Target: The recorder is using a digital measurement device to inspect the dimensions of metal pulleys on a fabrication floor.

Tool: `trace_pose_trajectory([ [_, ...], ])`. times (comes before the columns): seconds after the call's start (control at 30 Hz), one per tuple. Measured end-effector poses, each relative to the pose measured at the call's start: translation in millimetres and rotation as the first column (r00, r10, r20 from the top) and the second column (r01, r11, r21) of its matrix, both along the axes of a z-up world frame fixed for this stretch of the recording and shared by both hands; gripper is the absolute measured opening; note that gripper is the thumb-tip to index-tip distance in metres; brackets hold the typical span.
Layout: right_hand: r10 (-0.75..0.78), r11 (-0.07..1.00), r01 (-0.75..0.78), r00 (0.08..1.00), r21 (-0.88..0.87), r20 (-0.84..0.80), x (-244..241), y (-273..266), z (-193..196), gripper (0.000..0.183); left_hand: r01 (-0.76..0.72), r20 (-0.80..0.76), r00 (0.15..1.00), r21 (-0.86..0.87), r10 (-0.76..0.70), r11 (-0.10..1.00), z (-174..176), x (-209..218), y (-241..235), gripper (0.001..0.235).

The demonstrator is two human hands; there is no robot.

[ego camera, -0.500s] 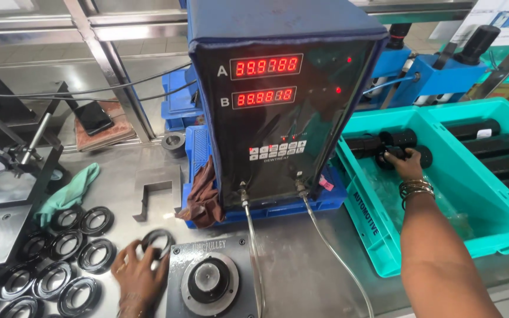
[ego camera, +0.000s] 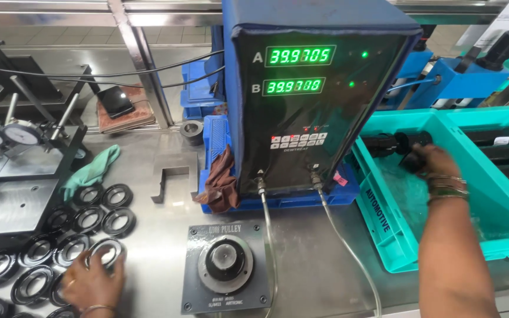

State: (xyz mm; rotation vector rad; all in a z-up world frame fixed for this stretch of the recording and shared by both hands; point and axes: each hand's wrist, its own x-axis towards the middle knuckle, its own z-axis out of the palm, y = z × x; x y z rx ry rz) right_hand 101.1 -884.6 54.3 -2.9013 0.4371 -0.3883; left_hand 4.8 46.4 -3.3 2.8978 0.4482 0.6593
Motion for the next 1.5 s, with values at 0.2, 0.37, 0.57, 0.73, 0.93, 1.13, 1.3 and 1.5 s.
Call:
trace_pose_trajectory([
  [0.2, -0.405, 0.239, -0.418, 0.777, 0.877, 0.481, -94, 204, 156, 0.043, 0.764, 0.263, 0.633, -0.364, -0.728, 0.533, 153, -48, -160, 0.085],
  [0.37, -0.155, 0.131, -0.516, 0.833, 0.847, 0.531, -150, 335, 172, 0.039, 0.771, 0.096, 0.597, -0.343, -0.796, 0.537, 158, -47, -188, 0.081],
  [0.57, 0.244, 0.210, -0.416, 0.899, 0.885, 0.364, -157, 463, 148, 0.037, 0.789, 0.265, 0.599, -0.358, -0.756, 0.500, 199, -47, -184, 0.067],
  [0.73, 0.621, 0.422, -0.696, 0.689, 0.581, 0.373, -155, 548, 150, 0.037, 0.794, 0.551, 0.592, -0.273, -0.588, 0.544, 201, -7, -145, 0.056],
  [0.93, 0.842, 0.509, -0.860, 0.507, 0.039, 0.183, -184, 595, 161, 0.039, 0.483, 0.369, 0.859, -0.355, -0.355, 0.801, 77, 54, -95, 0.053],
  [1.13, 0.840, 0.515, -0.856, 0.493, -0.049, 0.229, -186, 587, 148, 0.047, 0.405, 0.101, 0.913, -0.339, -0.395, 0.849, 36, 62, -106, 0.051],
  [1.3, 0.647, 0.520, -0.747, 0.662, 0.416, 0.380, -185, 575, 143, 0.053, 0.540, 0.170, 0.838, -0.119, -0.518, 0.833, 33, 87, -120, 0.036],
  [1.5, 0.580, 0.529, -0.733, 0.680, 0.427, 0.450, -186, 569, 127, 0.052, 0.398, 0.052, 0.917, -0.092, -0.394, 0.913, 30, 129, -139, 0.030],
])
